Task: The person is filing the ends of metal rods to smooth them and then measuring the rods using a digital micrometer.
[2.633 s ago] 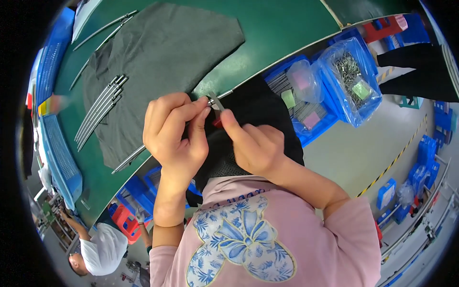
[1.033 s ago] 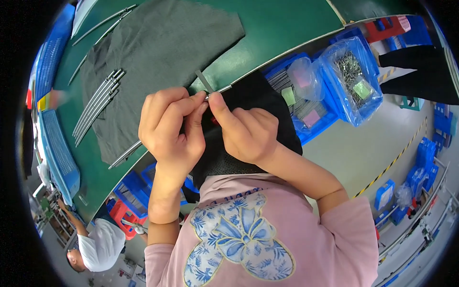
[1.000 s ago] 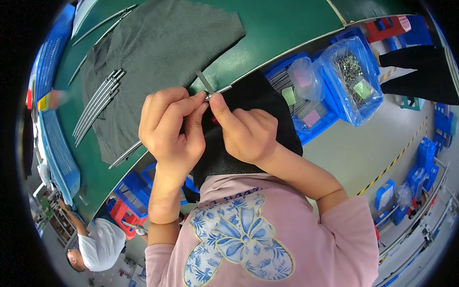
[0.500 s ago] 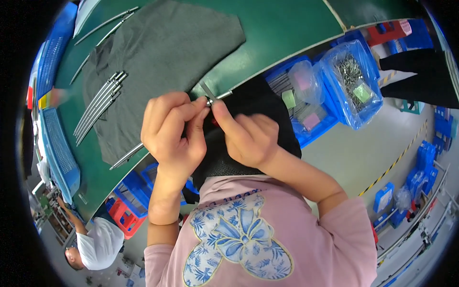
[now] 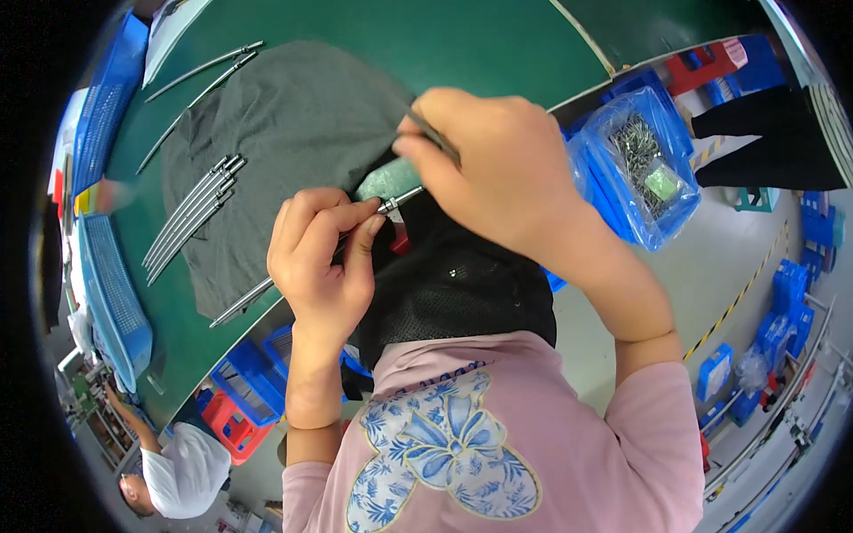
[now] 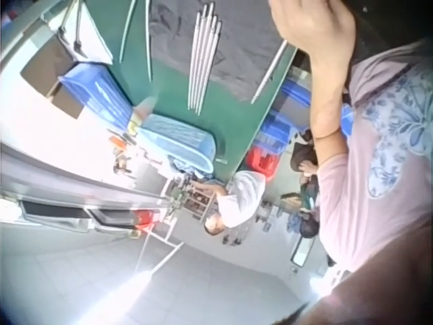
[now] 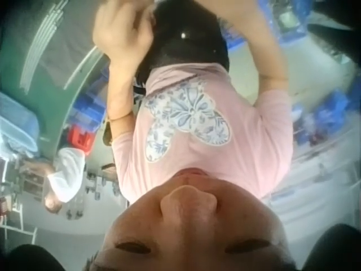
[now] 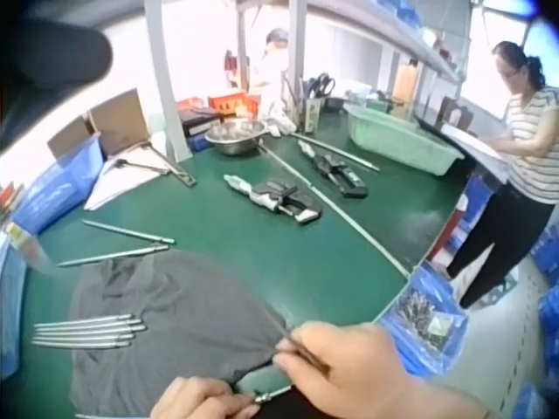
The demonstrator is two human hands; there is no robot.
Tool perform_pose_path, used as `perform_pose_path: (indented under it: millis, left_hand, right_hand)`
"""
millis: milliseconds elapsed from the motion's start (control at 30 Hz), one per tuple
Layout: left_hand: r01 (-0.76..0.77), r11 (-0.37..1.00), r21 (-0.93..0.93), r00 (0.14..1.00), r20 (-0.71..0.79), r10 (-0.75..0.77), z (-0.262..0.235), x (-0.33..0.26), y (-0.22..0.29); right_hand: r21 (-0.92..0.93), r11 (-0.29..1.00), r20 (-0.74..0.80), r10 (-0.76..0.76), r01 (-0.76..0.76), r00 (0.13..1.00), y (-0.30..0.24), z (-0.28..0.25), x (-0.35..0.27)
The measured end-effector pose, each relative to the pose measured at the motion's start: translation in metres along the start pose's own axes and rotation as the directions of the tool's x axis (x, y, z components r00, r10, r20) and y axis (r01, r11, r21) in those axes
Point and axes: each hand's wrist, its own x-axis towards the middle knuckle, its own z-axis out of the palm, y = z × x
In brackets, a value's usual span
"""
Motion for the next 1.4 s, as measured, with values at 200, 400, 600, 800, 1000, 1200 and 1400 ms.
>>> perform_pose_path:
  millis: [200,400,600,800,1000,1200,1400]
  left_hand:
    - [0.009,1.000,0.012,1.000,-0.005,-0.008,0.001,-0.001,0.001]
    - [-0.015,1.000,-0.002,0.999,-0.039,0.015,0.003,-0.003,-0.002]
    - [-0.039,0.999,0.014,0.999,-0.036,0.039,0.004,-0.001,-0.002]
    - [-0.056,0.997,0.052,0.997,-0.043,0.058,0.004,-0.003,-0.003]
    - [-0.064,0.996,0.058,0.998,-0.008,0.064,0.003,-0.002,-0.002]
    - [-0.042,0.996,0.079,0.999,-0.021,0.044,0.003,-0.004,-0.003]
    - [-0.049,0.999,0.000,0.997,0.065,0.049,-0.009,0.002,-0.003]
  right_hand:
    - [0.306,0.952,0.039,-0.002,-0.010,0.999,-0.018,0.021,-0.031]
    - [0.127,0.992,-0.178,0.026,-0.003,0.984,-0.011,0.019,-0.021]
    - [0.103,0.995,-0.184,0.031,-0.012,0.983,-0.010,0.020,-0.023]
    - [0.195,0.950,-0.228,0.285,-0.243,0.931,-0.008,0.001,-0.020]
    - [0.400,0.903,-0.043,0.192,-0.159,0.980,-0.011,0.013,-0.044]
    - [0.514,0.840,0.007,0.199,-0.174,0.980,-0.004,0.018,-0.044]
    - [0.515,0.841,0.063,0.152,-0.163,0.986,-0.004,0.012,-0.040]
